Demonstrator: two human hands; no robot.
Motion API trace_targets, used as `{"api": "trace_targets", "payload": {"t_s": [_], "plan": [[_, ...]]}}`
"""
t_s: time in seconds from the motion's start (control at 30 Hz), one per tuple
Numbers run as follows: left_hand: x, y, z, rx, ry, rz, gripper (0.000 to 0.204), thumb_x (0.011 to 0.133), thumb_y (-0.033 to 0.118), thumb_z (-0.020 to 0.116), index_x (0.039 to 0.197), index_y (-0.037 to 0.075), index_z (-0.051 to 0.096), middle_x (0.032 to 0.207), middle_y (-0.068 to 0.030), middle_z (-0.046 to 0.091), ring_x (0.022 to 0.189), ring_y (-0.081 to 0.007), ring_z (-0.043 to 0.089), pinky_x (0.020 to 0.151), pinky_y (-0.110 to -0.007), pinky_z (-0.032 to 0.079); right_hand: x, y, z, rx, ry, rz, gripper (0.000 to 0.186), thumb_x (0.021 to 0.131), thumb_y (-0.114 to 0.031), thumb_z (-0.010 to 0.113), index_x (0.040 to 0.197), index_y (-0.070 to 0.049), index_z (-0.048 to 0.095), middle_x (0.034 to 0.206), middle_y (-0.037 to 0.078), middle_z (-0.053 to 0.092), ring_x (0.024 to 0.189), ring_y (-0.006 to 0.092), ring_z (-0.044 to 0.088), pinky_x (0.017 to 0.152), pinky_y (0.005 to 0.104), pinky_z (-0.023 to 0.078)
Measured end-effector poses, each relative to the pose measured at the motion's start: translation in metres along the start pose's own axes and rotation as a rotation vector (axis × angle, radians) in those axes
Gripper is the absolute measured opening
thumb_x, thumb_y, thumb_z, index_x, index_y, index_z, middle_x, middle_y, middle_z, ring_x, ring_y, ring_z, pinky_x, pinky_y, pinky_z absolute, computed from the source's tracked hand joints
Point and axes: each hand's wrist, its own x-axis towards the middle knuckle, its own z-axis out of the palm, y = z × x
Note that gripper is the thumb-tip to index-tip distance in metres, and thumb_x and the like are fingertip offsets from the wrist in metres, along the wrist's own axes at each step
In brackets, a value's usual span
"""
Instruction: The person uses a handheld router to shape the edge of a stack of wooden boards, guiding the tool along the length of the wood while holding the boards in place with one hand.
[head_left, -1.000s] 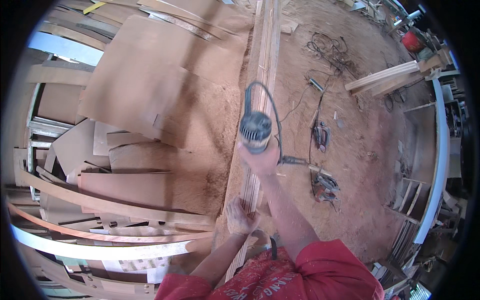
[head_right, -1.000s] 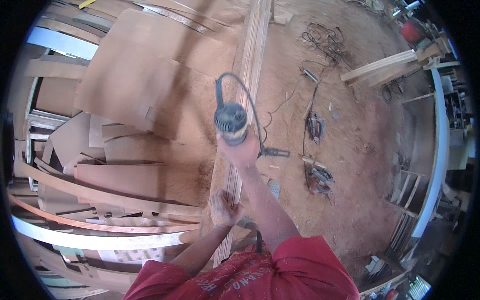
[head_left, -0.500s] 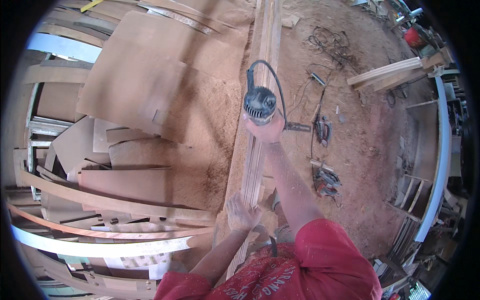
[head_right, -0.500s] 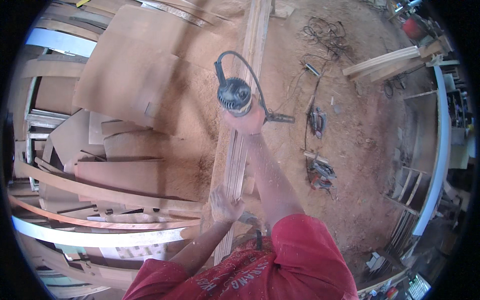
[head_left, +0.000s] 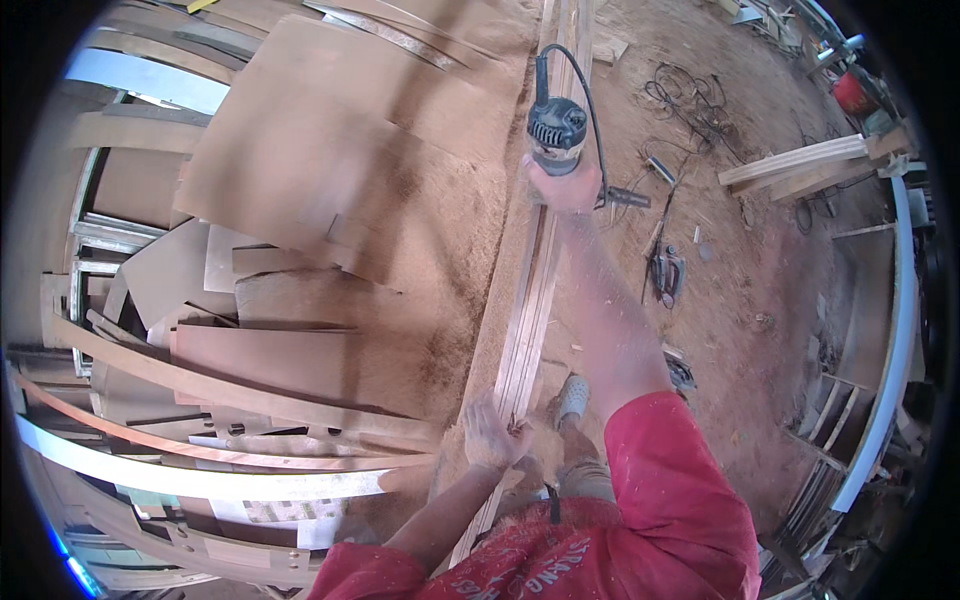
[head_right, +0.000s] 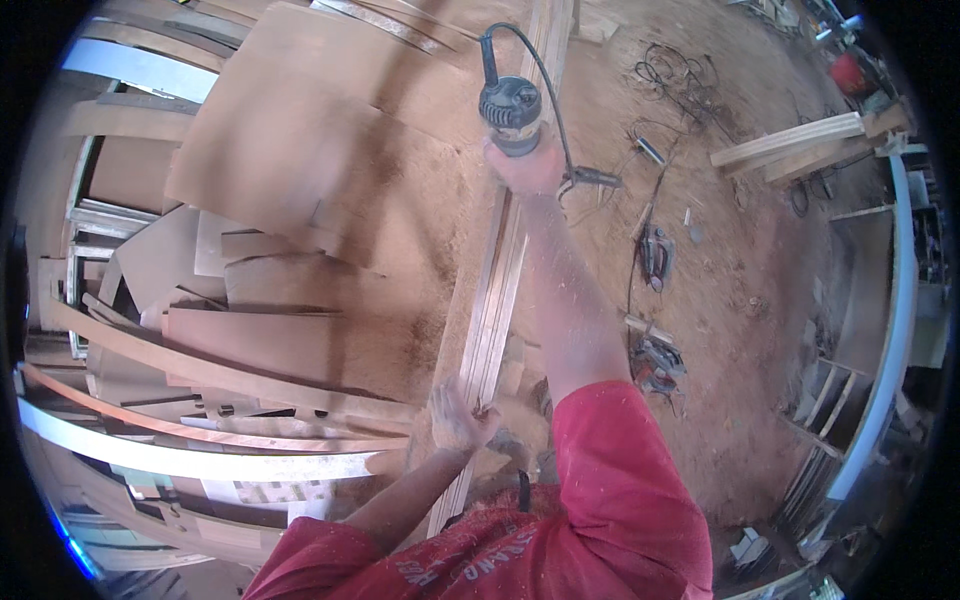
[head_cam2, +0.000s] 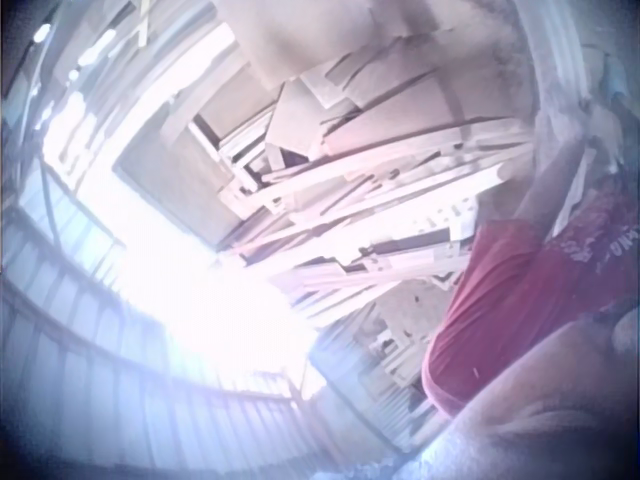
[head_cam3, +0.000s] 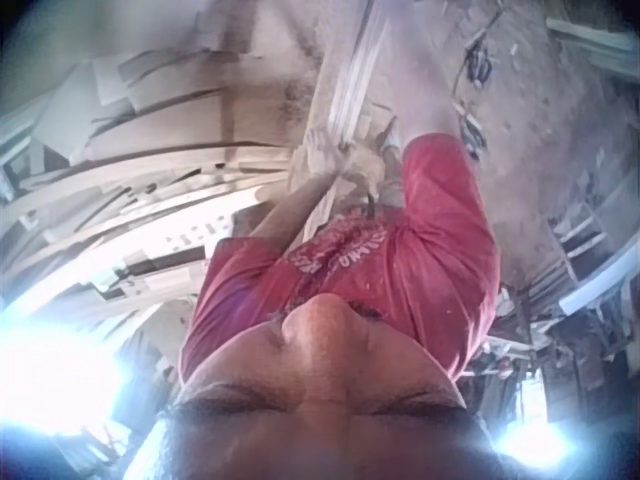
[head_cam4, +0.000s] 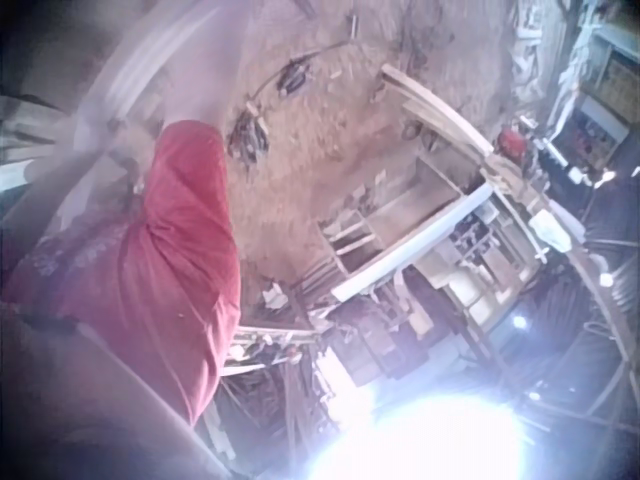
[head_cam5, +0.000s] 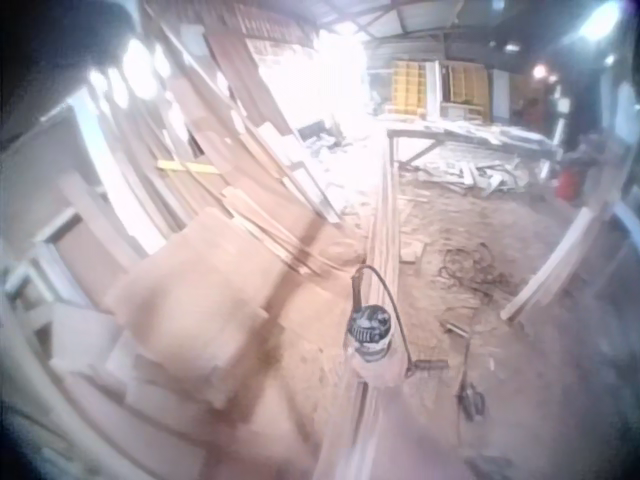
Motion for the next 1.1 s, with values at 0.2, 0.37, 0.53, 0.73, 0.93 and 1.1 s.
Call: {"api": "trace_targets", "payload": {"t_s": [0.2, 0.37, 0.53, 0.73, 0.93, 1.1], "plan": [[0.004, 0.002, -0.004, -0.075, 0.064, 0.062, 0.092, 0.078, 0.029, 0.086, 0.155, -0.008, 0.05, 0.135, -0.0306, 0.062, 0.122, -0.0536, 0.061, 0.108, -0.065, 0.048, 0.04, -0.021, -0.001, -0.023, 0.033, 0.016, 0.074, 0.075, -0.05, 0.102, 0.125, 0.0, 0.08, 0.113, 0.025, 0.086, 0.112, 0.0391, 0.085, 0.097, 0.048, 0.066], [0.008, 0.005, -0.004, -0.084, -0.01, -0.003, 0.089, 0.087, 0.038, 0.084, 0.155, -0.007, 0.05, 0.143, -0.0299, 0.061, 0.135, -0.0511, 0.059, 0.119, -0.065, 0.045, -0.008, -0.012, -0.011, 0.075, 0.021, 0.095, 0.072, 0.076, -0.046, 0.103, 0.127, -0.001, 0.08, 0.115, 0.02, 0.087, 0.11, 0.0338, 0.086, 0.096, 0.0467, 0.066], [0.0, -0.004, -0.005, -0.148, -0.039, -0.035, 0.072, 0.107, 0.047, 0.066, 0.154, -0.007, 0.053, 0.142, -0.0302, 0.063, 0.135, -0.0506, 0.06, 0.119, -0.062, 0.044, -0.14, -0.034, -0.03, 0.059, -0.029, 0.169, 0.054, 0.084, -0.03, 0.102, 0.124, 0.002, 0.084, 0.111, 0.012, 0.088, 0.101, 0.0234, 0.086, 0.093, 0.0391, 0.068], [0.003, -0.001, -0.009, -0.153, -0.026, 0.004, 0.062, 0.113, 0.043, 0.058, 0.149, -0.007, 0.054, 0.138, -0.0303, 0.064, 0.131, -0.0505, 0.061, 0.117, -0.061, 0.044, -0.247, -0.06, -0.061, 0.131, -0.041, 0.159, 0.059, 0.074, -0.03, 0.103, 0.12, -0.002, 0.079, 0.106, 0.016, 0.085, 0.098, 0.031, 0.086, 0.088, 0.0448, 0.068], [0.0, -0.008, 0.001, -0.082, 0.083, 0.065, 0.062, 0.112, 0.042, 0.058, 0.149, -0.008, 0.054, 0.137, -0.0311, 0.063, 0.126, -0.0505, 0.061, 0.114, -0.062, 0.045, -0.24, -0.034, -0.046, 0.164, -0.021, 0.076, 0.057, 0.069, -0.028, 0.104, 0.116, -0.006, 0.081, 0.107, 0.016, 0.085, 0.095, 0.035, 0.086, 0.084, 0.0432, 0.067], [0.003, -0.004, -0.003, -0.109, 0.045, 0.043, 0.063, 0.111, 0.04, 0.059, 0.15, -0.008, 0.053, 0.139, -0.0315, 0.063, 0.13, -0.051, 0.06, 0.115, -0.063, 0.045, -0.178, -0.011, -0.031, 0.144, 0.038, -0.114, 0.061, 0.067, -0.032, 0.105, 0.116, -0.005, 0.08, 0.104, 0.018, 0.084, 0.094, 0.0376, 0.085, 0.084, 0.0459, 0.068]]}}
